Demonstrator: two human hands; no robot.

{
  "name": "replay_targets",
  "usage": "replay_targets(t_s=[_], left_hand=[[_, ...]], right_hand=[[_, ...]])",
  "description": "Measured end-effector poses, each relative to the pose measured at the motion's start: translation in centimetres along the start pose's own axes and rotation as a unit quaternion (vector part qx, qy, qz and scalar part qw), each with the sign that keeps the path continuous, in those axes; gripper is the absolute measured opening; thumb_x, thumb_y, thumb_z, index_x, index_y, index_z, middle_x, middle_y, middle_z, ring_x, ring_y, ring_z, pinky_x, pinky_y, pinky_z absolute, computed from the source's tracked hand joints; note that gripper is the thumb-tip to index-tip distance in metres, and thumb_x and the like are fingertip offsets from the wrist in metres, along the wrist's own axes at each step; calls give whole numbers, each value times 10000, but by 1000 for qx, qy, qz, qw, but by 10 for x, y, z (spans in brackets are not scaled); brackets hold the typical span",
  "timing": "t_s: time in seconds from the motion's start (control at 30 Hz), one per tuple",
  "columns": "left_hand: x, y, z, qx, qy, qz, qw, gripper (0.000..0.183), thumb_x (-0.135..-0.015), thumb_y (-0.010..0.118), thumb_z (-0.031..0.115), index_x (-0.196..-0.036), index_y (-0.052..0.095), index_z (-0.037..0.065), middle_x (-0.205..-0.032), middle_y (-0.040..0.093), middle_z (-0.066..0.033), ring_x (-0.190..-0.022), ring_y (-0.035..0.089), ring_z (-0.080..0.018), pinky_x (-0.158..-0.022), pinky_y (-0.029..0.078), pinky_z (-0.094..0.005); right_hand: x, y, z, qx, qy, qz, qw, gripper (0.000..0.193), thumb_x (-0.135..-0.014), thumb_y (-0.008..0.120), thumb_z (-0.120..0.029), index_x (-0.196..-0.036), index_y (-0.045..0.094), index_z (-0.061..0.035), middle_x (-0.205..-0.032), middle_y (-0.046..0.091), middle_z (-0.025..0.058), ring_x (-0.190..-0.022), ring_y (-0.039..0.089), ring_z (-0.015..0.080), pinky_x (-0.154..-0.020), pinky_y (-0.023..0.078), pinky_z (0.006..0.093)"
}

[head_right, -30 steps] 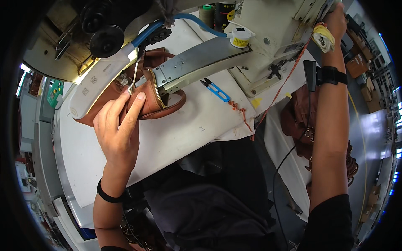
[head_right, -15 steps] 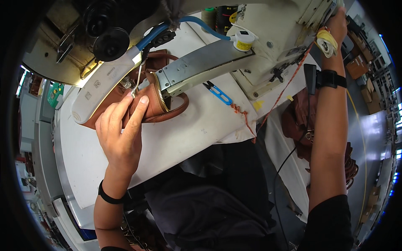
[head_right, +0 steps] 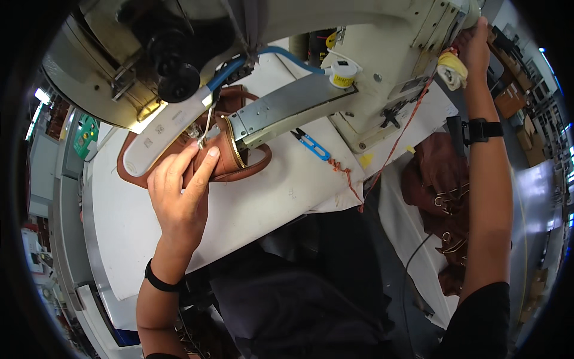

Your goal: The person operates an industrial sewing machine to stitch zippers onto brown leather handbags. They guide the bags under the needle, align the zipper teeth, and sew along the edges. After completing a bag, they cut the thread and move the finished item aside before picking up a new one.

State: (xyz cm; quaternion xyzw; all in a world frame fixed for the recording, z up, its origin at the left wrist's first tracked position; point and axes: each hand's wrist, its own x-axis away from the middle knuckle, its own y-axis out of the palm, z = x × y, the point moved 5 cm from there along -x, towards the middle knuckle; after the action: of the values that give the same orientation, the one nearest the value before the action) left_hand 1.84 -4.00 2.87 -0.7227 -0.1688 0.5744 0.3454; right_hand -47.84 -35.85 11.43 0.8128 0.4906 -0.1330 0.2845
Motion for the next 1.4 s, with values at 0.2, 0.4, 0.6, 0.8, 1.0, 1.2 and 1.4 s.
replay_targets(t_s=[0.2, 0.4, 0.6, 0.8, 1.0, 1.2, 1.4], left_hand=[[-4, -7, 6, -22, 1, 0, 1000, 479, -853, 768, -2, -1297, 753, 176, -1287, 687, -67, -1114, 642, -256, -965, 456, -384], [0, -12, 30, -78, -82, -63, 992, 678, -771, 833, 17, -1407, 681, 194, -1375, 573, -111, -1187, 560, -297, -976, 449, -411], [6, -30, 59, 128, -269, -110, 948, 913, -897, 815, 185, -1582, 280, -94, -1561, 397, -344, -1465, 400, -506, -1189, 385, -520], [-1, 6, 48, 85, -262, -76, 958, 1049, -853, 881, 284, -1570, 246, -143, -1634, 257, -390, -1528, 306, -515, -1233, 333, -508], [-10, 40, 15, 150, -272, -48, 949, 999, -827, 773, 11, -1627, 179, -71, -1587, 308, -358, -1401, 446, -514, -1164, 395, -491], [-3, 35, -4, 190, -209, -78, 956, 906, -806, 611, -96, -1620, 214, -78, -1571, 354, -337, -1421, 427, -499, -1210, 343, -481], [1, -3, -5, 24, -178, 29, 983, 687, -780, 652, -38, -1456, 537, -6, -1462, 559, -199, -1339, 523, -391, -1122, 414, -464]], right_hand=[[-47, 59, -85, 216, -72, -148, 962, 390, -1001, 639, -337, -1028, 740, 39, -889, 718, 58, -779, 629, 158, -709, 513, 367], [-39, 45, -44, 287, -240, -30, 927, 400, -1033, 597, -319, -986, 743, 51, -903, 743, 124, -749, 659, 182, -701, 527, 382], [-46, 7, -6, 126, -148, 13, 981, 538, -1033, 665, -483, -1203, 751, 20, -1042, 730, 55, -954, 619, 101, -880, 493, 268], [-28, 6, -14, 60, -97, 12, 993, 525, -1042, 679, -383, -1344, 671, 47, -1233, 723, 120, -1090, 679, 171, -986, 514, 311], [154, -1, -100, 154, -260, 52, 952, 317, -1092, 559, -194, -1233, 702, 51, -1110, 733, 124, -972, 680, 175, -918, 540, 318], [328, 120, -77, 127, -242, -352, 895, 131, -922, 730, -57, -1049, 721, -29, -999, 711, 120, -934, 667, 309, -840, 519, 418], [359, 200, -35, 251, -299, -289, 874, 414, -927, 739, -357, -996, 734, 51, -1046, 725, 183, -1070, 658, 347, -1118, 405, 516]])
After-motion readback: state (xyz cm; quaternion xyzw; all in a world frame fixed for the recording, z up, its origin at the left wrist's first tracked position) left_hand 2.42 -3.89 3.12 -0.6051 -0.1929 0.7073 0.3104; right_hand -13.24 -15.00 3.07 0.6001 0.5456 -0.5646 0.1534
